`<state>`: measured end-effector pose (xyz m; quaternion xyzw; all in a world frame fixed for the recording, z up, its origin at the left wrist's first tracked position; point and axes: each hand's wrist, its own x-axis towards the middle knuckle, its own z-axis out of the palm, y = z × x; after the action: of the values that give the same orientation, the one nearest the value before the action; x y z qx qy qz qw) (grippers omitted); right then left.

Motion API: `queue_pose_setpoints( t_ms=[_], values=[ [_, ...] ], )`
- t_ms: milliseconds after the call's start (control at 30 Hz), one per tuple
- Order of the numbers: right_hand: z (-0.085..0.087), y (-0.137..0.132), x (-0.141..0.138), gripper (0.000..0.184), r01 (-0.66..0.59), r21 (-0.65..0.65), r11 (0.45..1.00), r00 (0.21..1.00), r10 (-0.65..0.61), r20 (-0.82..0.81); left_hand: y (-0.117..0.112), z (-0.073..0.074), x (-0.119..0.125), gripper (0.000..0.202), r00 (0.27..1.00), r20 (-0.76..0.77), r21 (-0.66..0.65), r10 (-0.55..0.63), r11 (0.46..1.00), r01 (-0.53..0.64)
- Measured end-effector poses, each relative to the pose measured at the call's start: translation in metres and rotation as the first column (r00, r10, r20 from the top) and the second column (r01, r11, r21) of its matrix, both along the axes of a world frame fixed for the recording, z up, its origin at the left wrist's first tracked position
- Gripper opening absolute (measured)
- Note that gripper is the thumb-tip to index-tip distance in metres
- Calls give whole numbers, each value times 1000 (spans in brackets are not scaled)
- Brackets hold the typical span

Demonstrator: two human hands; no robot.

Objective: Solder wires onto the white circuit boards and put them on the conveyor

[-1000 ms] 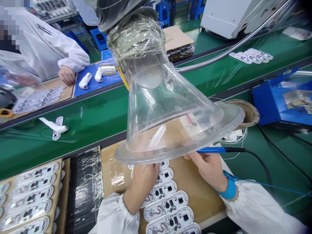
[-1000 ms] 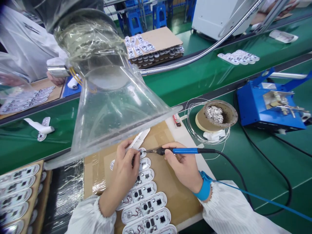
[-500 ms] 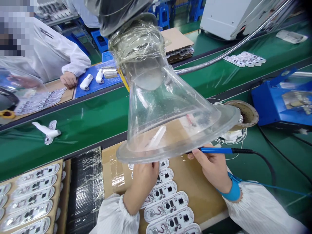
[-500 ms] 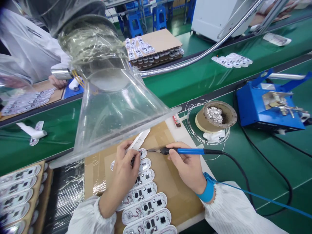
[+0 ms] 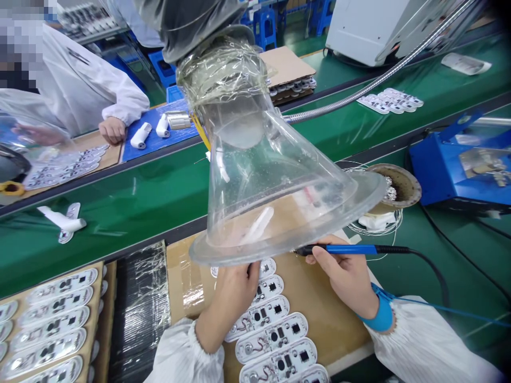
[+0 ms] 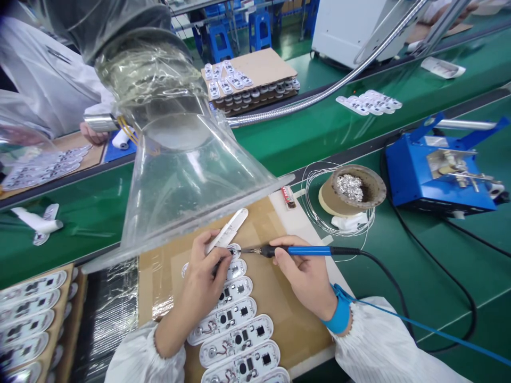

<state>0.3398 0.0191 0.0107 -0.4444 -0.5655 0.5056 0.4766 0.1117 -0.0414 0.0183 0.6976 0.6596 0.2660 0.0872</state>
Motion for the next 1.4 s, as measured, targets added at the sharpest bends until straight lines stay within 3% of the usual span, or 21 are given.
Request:
queue_pose_setpoints(
  t_ms=[633,933,1400],
  values=[
    [2,0,1,14,-26,7,1000,999,26,45,1,-4,2,17,996,-94,34,12,999,-9],
    [-2,-2,3,25,-20,-29,999,999,21,48,2,-4,3,16,996,-88,19,35,999,-33],
    [1,-1,2,15,-6,-11,1000,1000,6,22,5,-2,5,15,995,-98,38,27,999,-23]
  ],
)
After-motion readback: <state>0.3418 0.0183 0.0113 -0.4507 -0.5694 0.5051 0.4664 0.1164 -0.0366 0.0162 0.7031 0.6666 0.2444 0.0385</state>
